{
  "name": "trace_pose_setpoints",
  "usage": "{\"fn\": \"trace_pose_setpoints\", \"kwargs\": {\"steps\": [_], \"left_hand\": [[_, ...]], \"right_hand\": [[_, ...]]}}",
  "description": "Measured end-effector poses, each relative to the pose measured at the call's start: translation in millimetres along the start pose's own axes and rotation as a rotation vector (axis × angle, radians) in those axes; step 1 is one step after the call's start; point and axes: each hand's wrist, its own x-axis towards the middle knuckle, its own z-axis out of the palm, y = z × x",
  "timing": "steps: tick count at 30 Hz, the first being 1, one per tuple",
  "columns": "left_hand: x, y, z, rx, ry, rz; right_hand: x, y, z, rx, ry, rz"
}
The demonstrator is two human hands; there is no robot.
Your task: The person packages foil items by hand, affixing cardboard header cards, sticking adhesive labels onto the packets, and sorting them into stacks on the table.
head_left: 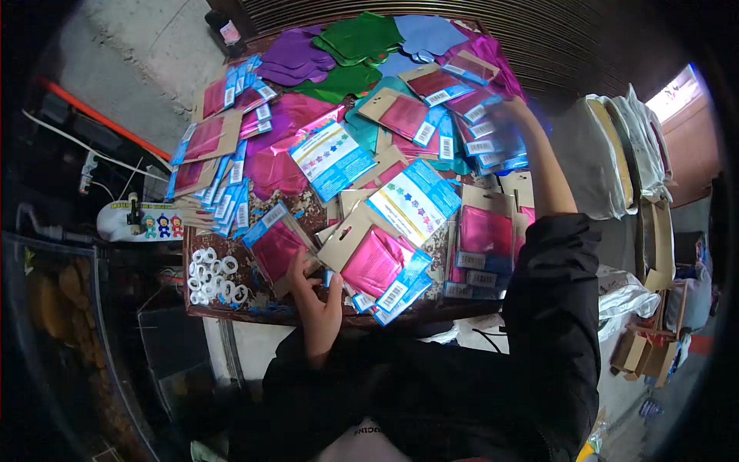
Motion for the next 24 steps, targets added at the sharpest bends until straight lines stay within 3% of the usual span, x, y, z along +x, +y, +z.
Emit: {"fn": "trace_pose_setpoints", "kwargs": {"steps": [2, 7, 11, 16, 21, 24], "left_hand": [[-3.1, -1.8, 0.8, -0.028, -0.008, 0.008], [-4.5, 9.1, -0.8, 0.011, -0.019, 0.143], [-10.0, 13.5, -2.4, 0.013, -0.036, 0.170], [-19.1, 19.2, -3.6, 0.030, -0.115, 0.167], [-22.5, 18.1, 4.0, -0.124, -0.150, 0.182], [-20.8, 23.1, 9.2, -0.219, -0.183, 0.134]], "right_hand": [[-13.0, 5.2, -4.4, 0.100, -0.014, -0.071], [-82.2, -23.0, 2.7, 0.212, 0.293, -0.051], [-133.6, -38.9, 7.0, 0.600, 0.461, -0.104], [-171.6, -45.6, 6.5, 0.882, 0.406, -0.237], [-197.7, -73.8, 23.6, 0.877, 0.509, -0.390], [-217.1, -89.7, 19.8, 1.044, 0.422, -0.301]]}}
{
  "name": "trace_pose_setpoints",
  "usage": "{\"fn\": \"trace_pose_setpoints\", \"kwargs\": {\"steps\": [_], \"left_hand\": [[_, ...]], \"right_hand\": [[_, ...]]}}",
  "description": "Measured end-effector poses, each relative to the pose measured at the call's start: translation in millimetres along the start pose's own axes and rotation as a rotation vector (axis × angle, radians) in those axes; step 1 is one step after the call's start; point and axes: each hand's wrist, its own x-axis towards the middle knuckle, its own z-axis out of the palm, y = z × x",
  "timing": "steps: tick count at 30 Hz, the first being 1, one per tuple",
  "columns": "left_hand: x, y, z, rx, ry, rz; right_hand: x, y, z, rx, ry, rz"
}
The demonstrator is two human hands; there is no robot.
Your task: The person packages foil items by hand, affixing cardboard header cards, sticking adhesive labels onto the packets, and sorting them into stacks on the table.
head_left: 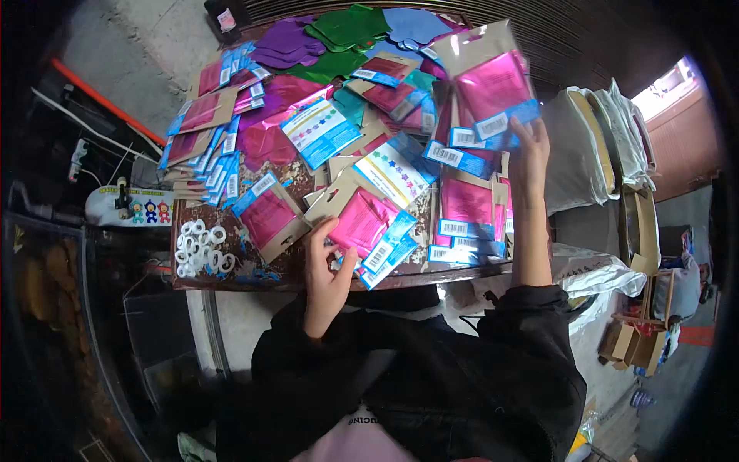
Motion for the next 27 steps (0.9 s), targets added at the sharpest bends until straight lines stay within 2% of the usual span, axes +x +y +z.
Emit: {"fn": "trace_pose_setpoints", "kwargs": {"steps": [3, 5, 7, 9, 10, 12, 18, 20, 22, 23, 27], "left_hand": [[7.0, 11.0, 2.4, -0.184, -0.108, -0.010], [14.1, 10.7, 5.8, -0.215, -0.147, -0.022], [22.6, 4.8, 19.6, -0.681, -0.068, -0.051], [29.0, -2.9, 28.7, -1.045, -0.041, -0.060], [27.1, -0.8, 23.4, -1.039, -0.016, -0.064], [21.2, 10.0, 8.9, -0.882, -0.267, -0.242], [3.6, 10.6, -25.8, -0.715, -0.047, -0.209], [2.3, 13.5, -38.2, -0.746, 0.011, -0.213], [1.7, 14.4, -49.0, -0.777, 0.060, -0.209], [1.4, 13.8, -52.4, -0.776, 0.068, -0.211], [-0.1, 11.3, -55.4, -1.118, -0.017, -0.307]], "right_hand": [[-13.4, -6.3, 3.5, 0.136, -0.009, 0.149], [-22.7, 4.9, -2.8, 0.409, -0.230, 0.331], [-36.0, 14.0, -5.3, 0.684, -0.450, 0.524], [-73.8, 5.7, 30.3, 0.517, -0.192, 0.608], [-86.6, 9.3, 36.6, 0.517, -0.205, 0.630], [-106.5, 18.9, 46.2, 0.528, -0.182, 0.762], [-124.5, 59.8, 9.3, 0.793, -0.105, 0.827], [-123.0, 57.3, -3.3, 0.885, -0.058, 0.857], [-118.4, 65.3, -29.2, 0.738, -0.088, 0.715], [-118.0, 67.1, -35.1, 0.737, -0.092, 0.723], [-121.2, 65.4, -57.7, 0.856, -0.367, 0.695]]}}
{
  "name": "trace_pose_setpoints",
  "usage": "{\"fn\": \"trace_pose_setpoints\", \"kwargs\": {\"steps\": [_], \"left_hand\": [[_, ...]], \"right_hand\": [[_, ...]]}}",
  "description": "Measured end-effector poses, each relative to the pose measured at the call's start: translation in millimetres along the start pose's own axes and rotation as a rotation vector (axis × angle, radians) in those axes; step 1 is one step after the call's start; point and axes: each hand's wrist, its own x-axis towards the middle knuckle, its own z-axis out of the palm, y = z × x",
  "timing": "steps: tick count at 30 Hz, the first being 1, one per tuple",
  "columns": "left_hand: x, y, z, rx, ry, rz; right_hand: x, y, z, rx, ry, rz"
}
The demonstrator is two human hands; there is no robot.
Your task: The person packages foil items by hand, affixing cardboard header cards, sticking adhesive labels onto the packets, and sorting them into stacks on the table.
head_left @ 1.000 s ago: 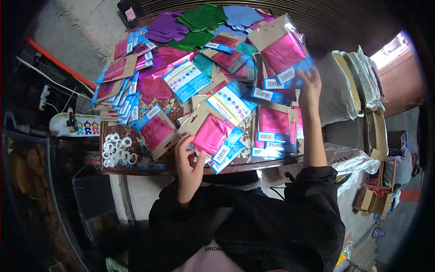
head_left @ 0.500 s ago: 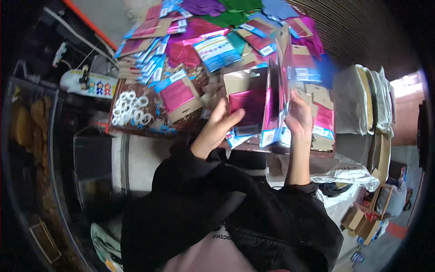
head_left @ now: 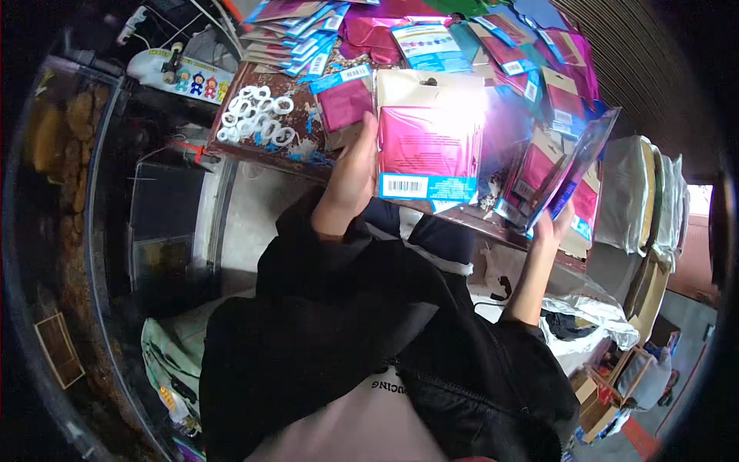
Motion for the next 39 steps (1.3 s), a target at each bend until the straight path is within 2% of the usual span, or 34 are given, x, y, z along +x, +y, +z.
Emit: {"fn": "trace_pose_setpoints", "kwargs": {"steps": [6, 10, 11, 12, 13, 15, 17, 18, 20, 22, 26, 30, 31, 35, 38, 39], "left_hand": [[-1.0, -1.4, 2.3, 0.158, -0.038, -0.014], [-0.4, 0.2, 3.3, 0.022, -0.077, -0.014], [-2.3, 0.5, 2.9, 0.025, -0.077, -0.006], [-4.5, 0.7, 2.2, 0.152, -0.034, 0.073], [-4.1, 3.1, 0.8, 0.282, 0.005, 0.166], [6.3, 13.6, -5.4, 0.543, 0.094, 0.373], [26.2, 41.7, -35.7, 0.820, 0.224, 0.706], [34.9, 63.4, -48.6, 0.829, 0.226, 0.727], [51.7, 107.7, -69.8, 0.939, 0.379, 0.695], [56.5, 146.4, -54.7, 0.750, 0.465, 0.477], [108.8, 187.5, -77.2, 0.886, 0.562, 0.447], [186.9, 200.3, -171.8, 1.621, 0.608, 0.295], [188.3, 193.4, -165.5, 1.623, 0.591, 0.288], [182.0, 168.9, -135.1, 1.819, 0.959, 0.379], [182.0, 164.9, -129.2, 1.860, 0.971, 0.434], [179.8, 163.6, -122.7, 1.802, 0.989, 0.523]], "right_hand": [[-4.3, 18.9, 30.0, 0.016, -0.077, 0.045], [-4.0, 30.8, 52.8, 0.070, 0.179, 0.038], [-4.4, 28.6, 42.0, 0.048, 0.042, 0.089], [-1.1, 25.8, 28.3, 0.023, -0.108, 0.137], [1.4, 26.3, 25.2, 0.021, -0.144, 0.137], [-0.9, 28.4, 22.0, -0.013, 0.075, 0.068], [0.4, 27.5, 12.2, -0.140, 0.169, 0.036], [1.0, 29.5, 15.1, -0.135, 0.148, 0.040], [1.8, 31.5, 22.5, -0.181, 0.193, 0.021], [6.5, 33.2, 27.3, -0.170, 0.181, 0.017], [7.2, 39.1, 29.1, -0.129, 0.183, 0.002], [12.5, 39.2, 25.5, -0.149, 0.083, 0.017], [10.9, 38.6, 26.8, -0.149, 0.094, 0.006], [11.2, 40.9, 45.2, -0.235, 0.155, 0.012], [14.6, 47.3, 54.8, -0.241, 0.184, 0.021], [15.0, 48.4, 57.0, -0.243, 0.198, 0.023]]}}
